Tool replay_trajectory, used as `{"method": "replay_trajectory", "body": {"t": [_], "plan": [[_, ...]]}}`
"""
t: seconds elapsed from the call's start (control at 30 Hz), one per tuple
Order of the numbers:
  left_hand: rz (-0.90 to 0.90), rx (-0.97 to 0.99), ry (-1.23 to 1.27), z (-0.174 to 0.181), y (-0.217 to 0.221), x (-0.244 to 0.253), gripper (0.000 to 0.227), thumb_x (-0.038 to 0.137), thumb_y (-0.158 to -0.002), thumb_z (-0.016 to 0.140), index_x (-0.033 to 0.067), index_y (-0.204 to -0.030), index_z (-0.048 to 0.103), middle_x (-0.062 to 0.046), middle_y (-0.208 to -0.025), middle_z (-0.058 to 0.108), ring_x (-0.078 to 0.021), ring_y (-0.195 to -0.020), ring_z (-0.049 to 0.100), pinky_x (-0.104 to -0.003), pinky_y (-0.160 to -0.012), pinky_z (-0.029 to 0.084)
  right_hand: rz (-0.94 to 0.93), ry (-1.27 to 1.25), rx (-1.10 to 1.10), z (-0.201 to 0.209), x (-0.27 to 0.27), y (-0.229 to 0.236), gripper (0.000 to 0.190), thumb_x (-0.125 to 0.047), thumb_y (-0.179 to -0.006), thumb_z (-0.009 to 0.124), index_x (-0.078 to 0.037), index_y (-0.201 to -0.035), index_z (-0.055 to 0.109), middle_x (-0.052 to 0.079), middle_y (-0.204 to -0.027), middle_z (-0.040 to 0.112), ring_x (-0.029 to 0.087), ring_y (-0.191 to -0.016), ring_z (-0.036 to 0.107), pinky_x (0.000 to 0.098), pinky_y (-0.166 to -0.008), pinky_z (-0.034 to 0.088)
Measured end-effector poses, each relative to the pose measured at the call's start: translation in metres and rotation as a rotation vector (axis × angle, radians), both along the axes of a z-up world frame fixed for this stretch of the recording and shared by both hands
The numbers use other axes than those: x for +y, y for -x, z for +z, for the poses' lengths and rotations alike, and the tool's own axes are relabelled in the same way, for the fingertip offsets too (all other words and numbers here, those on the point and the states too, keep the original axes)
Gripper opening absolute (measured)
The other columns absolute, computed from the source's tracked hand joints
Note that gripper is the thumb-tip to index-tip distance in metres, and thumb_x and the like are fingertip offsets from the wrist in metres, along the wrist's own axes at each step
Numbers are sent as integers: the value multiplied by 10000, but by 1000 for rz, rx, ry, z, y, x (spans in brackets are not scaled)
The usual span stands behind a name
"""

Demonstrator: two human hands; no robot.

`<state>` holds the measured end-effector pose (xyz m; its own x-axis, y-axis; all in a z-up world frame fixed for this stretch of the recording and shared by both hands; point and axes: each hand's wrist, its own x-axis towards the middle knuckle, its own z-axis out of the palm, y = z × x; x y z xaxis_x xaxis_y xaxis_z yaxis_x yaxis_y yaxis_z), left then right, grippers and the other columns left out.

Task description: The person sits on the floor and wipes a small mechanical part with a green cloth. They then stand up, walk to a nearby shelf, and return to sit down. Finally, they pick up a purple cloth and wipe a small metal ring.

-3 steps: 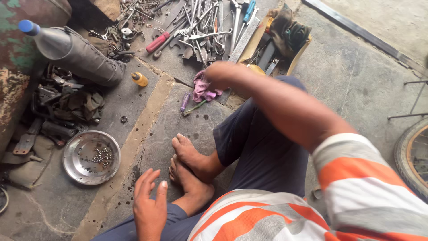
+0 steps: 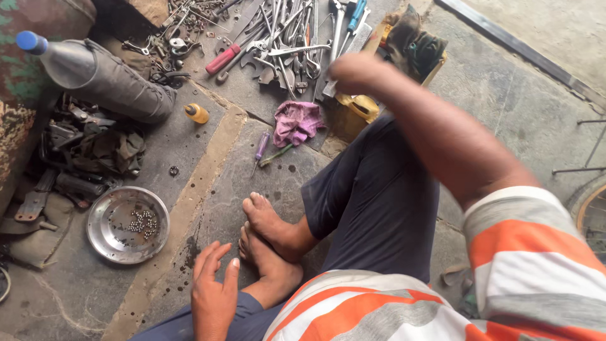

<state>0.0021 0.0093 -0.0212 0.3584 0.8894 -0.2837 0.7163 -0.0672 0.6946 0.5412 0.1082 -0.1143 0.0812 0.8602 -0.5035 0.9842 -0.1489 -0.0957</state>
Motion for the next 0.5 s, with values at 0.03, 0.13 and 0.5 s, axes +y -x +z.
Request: {"method": "replay_trajectory", "body": {"t": [0.03,0.13,0.5], "plan": [[12,8,17,-5,1,4,337,156,-881,696,92,-1212,706,-120,-1364,630,-279,-1159,656,-373,-932,551,-38,20,-154,2,-8,-32,267,-176,-907,697,-156,-1168,751,115,-1079,740,311,-961,723,455,-810,600],[57,35,63,-15,3,17,328,155,-884,691,92,-1206,705,-113,-1326,653,-259,-1150,666,-368,-918,561,-182,-22,-433,-8,-32,-111,185,-186,-922,691,-169,-1085,777,99,-1014,761,279,-896,744,421,-711,613],[-115,88,25,-4,-34,35,355,170,-859,692,64,-1198,684,-164,-1300,656,-358,-1217,623,-410,-1020,491,-479,-267,-549,-94,-123,-205,190,-97,-1034,580,-105,-1047,770,238,-1153,619,383,-1048,627,459,-890,516]]}}
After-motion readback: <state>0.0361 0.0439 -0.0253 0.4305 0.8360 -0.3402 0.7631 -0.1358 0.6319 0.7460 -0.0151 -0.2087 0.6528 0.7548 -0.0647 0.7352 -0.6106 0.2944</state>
